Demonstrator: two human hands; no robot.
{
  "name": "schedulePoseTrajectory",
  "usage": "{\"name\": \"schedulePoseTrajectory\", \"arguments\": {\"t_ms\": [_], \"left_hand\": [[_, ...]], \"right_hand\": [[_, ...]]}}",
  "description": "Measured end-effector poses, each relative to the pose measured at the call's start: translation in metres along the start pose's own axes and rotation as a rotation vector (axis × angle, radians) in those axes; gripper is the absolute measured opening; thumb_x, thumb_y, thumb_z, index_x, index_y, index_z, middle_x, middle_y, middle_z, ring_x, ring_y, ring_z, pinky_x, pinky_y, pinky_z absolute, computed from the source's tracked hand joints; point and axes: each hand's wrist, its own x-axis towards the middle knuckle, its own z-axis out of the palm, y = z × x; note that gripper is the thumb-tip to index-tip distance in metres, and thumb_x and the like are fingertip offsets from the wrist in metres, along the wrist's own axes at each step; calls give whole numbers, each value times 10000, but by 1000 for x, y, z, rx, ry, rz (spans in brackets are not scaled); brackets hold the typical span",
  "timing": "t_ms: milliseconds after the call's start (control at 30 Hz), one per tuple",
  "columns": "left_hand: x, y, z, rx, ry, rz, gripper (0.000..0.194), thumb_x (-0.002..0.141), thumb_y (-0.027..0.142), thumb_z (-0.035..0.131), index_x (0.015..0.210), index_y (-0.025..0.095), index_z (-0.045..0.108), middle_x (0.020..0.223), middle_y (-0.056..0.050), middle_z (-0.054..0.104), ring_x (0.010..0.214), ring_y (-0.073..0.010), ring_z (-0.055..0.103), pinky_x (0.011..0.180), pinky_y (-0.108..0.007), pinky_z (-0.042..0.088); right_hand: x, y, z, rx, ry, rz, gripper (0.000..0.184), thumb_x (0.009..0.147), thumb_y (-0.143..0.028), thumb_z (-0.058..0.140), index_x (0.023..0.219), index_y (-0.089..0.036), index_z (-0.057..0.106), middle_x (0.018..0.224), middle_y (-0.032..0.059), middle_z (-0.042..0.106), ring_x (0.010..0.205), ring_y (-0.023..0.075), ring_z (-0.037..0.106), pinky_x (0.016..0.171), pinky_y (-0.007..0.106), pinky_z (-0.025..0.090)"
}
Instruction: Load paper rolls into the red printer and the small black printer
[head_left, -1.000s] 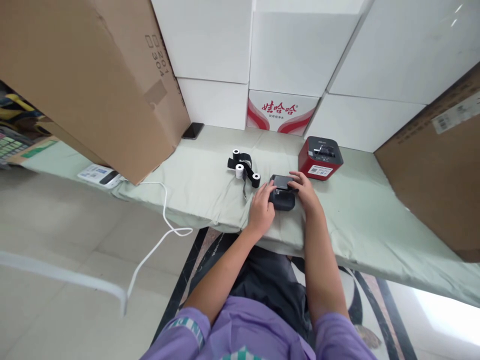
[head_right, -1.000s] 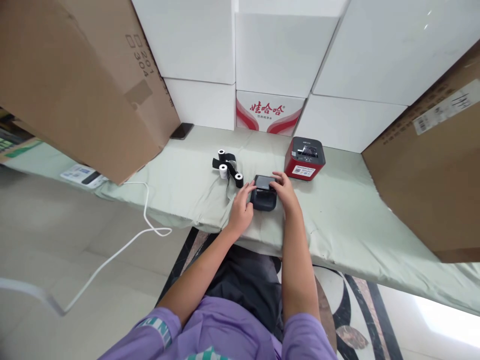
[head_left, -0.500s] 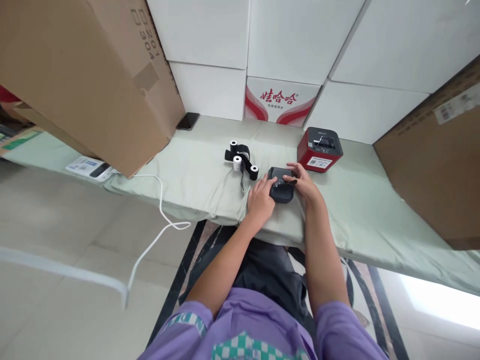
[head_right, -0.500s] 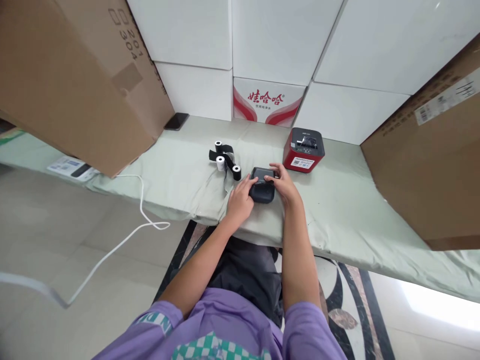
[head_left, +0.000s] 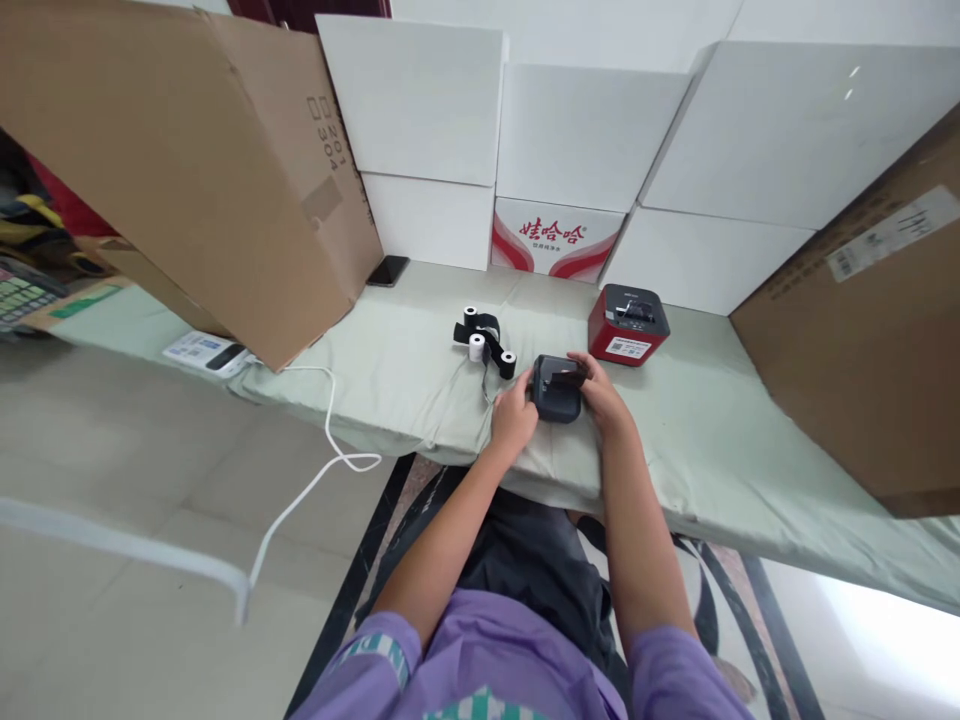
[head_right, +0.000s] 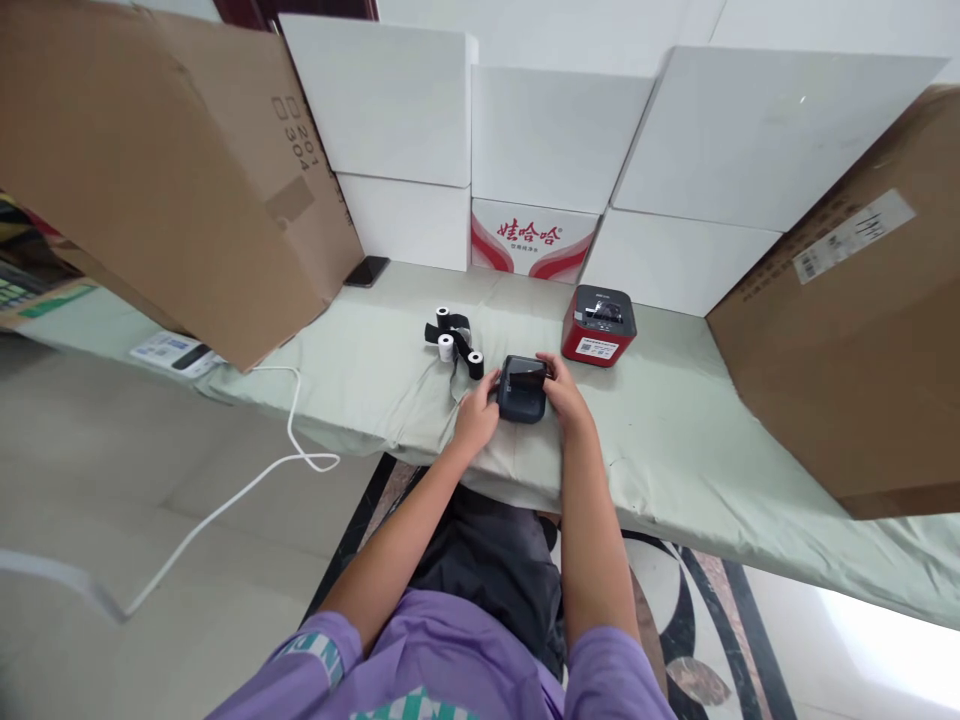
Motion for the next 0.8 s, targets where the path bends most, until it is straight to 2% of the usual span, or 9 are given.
{"name": "schedulePoseTrajectory", "arguments": {"t_ms": [100, 167, 333, 500, 567, 633, 733, 800], "left_hand": [[14, -3, 2, -140, 44, -59, 542, 904, 132, 442, 1431, 187, 558, 1392, -82, 652, 1285, -219, 616, 1145, -369, 454], [27, -5, 5, -187, 31, -83, 485, 945, 202, 471, 1417, 155, 569, 1380, -114, 657, 1285, -226, 616, 1136, -365, 458], [59, -11, 10, -341, -77, -133, 522, 923, 245, 589, 1429, 123, 551, 1467, -153, 582, 1359, -236, 562, 1169, -372, 417], [65, -14, 9, -474, -164, -120, 576, 899, 212, 632, 1456, 118, 518, 1530, -155, 515, 1410, -226, 512, 1192, -357, 388], [62, -14, 9, -464, -159, -111, 565, 905, 219, 632, 1455, 141, 527, 1524, -134, 526, 1404, -225, 519, 1191, -355, 393], [61, -14, 9, -420, -138, -103, 544, 915, 243, 629, 1447, 167, 545, 1507, -111, 551, 1393, -230, 530, 1191, -364, 398], [63, -15, 11, -368, -122, -98, 532, 907, 261, 645, 1428, 181, 573, 1483, -101, 577, 1376, -245, 547, 1195, -388, 400], [66, -17, 11, -369, -136, -94, 536, 887, 239, 662, 1415, 183, 587, 1466, -99, 593, 1364, -247, 560, 1192, -394, 408]], "right_hand": [[0, 1, 0, -15, -8, 5, 603, 616, -417, 778, 1167, -233, 619, 1247, 84, 666, 1200, 259, 609, 1080, 440, 466], [0, 1, -1, -12, -11, 5, 618, 616, -432, 794, 1176, -236, 621, 1271, 85, 663, 1228, 257, 600, 1105, 435, 449], [0, 2, -2, 64, 12, 17, 553, 668, -435, 756, 1166, -232, 625, 1241, 82, 689, 1239, 249, 612, 1124, 423, 441], [3, 2, 0, 40, 29, 22, 531, 632, -372, 732, 1138, -235, 643, 1225, 73, 701, 1204, 260, 628, 1088, 443, 473], [3, 2, 0, 46, 73, 31, 506, 634, -388, 713, 1114, -241, 645, 1207, 64, 711, 1196, 264, 631, 1092, 451, 468], [-1, 4, 1, 41, 170, 40, 471, 657, -415, 672, 1089, -229, 643, 1171, 68, 720, 1181, 272, 633, 1094, 463, 462], [-19, 10, 7, -15, 306, 45, 447, 699, -402, 552, 1090, -204, 639, 1170, 87, 711, 1179, 287, 620, 1088, 478, 457], [-35, 12, 17, -103, 312, 7, 495, 716, -375, 508, 1168, -209, 622, 1220, 90, 688, 1208, 296, 595, 1082, 476, 457]]}}
